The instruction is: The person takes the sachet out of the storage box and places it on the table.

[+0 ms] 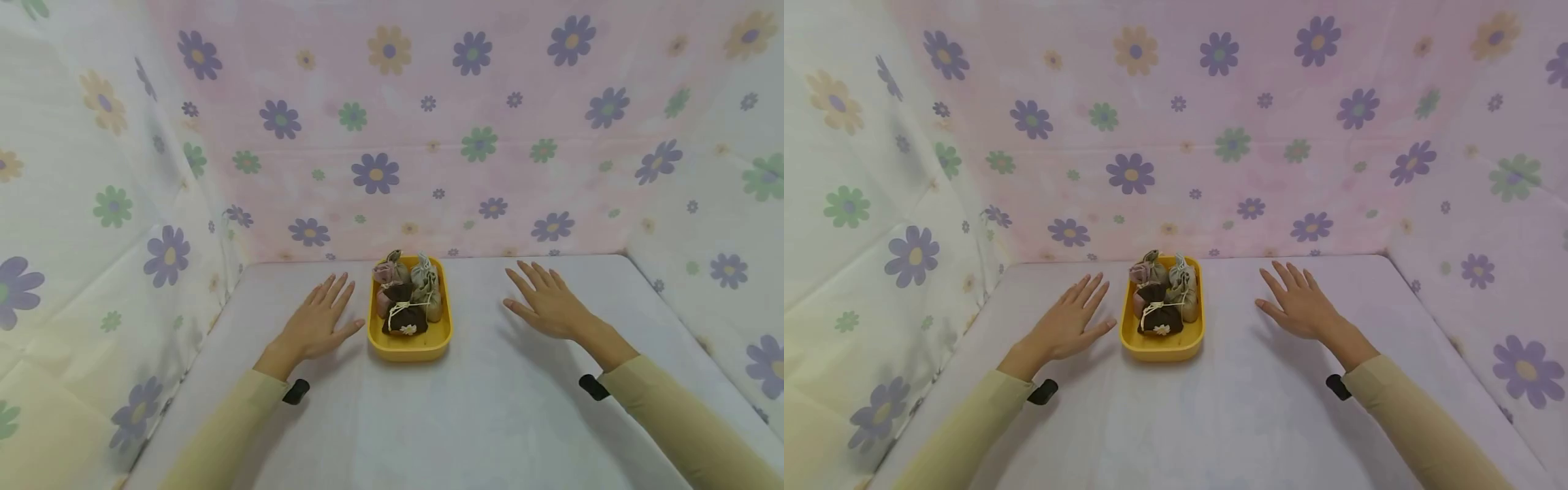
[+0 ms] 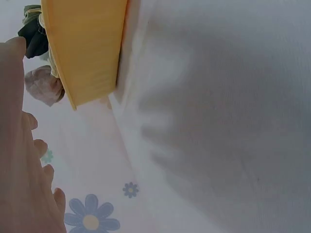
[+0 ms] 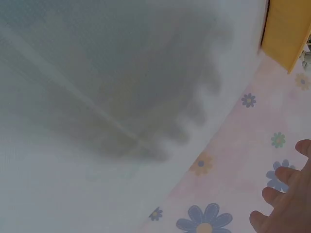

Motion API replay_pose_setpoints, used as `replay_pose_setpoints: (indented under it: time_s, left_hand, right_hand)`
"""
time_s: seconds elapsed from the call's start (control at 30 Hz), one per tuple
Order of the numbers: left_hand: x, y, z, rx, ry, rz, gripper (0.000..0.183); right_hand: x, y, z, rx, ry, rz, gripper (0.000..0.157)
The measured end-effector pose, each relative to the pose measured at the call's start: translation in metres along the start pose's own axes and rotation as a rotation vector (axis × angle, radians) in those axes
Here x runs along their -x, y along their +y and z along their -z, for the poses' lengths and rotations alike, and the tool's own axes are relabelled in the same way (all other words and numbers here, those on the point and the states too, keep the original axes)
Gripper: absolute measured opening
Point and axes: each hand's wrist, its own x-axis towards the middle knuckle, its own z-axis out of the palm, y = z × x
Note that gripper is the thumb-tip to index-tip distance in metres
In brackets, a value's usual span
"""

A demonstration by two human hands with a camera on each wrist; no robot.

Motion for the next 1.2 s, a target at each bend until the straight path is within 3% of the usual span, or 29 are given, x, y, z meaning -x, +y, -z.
replay_pose_setpoints:
  time_s: [0.2,0.63,1.03,1.2]
  left_hand:
    - [0.005,0.011,0.000,0.074,-0.007,-0.018,0.089]
    - [0.008,0.027,-0.001,0.132,-0.001,-0.037,0.098]
    - [0.007,0.046,-0.005,0.149,-0.022,-0.046,0.105]
    - [0.005,0.050,-0.006,0.165,-0.033,-0.030,0.105]
  right_hand:
    - [0.002,-0.009,-0.004,-0.054,0.031,0.030,0.072]
    - [-0.006,-0.030,-0.013,-0.175,0.079,0.077,0.072]
    - [-0.012,-0.052,-0.022,-0.304,0.003,0.072,0.076]
    - [-0.016,-0.064,-0.024,-0.348,0.021,0.091,0.071]
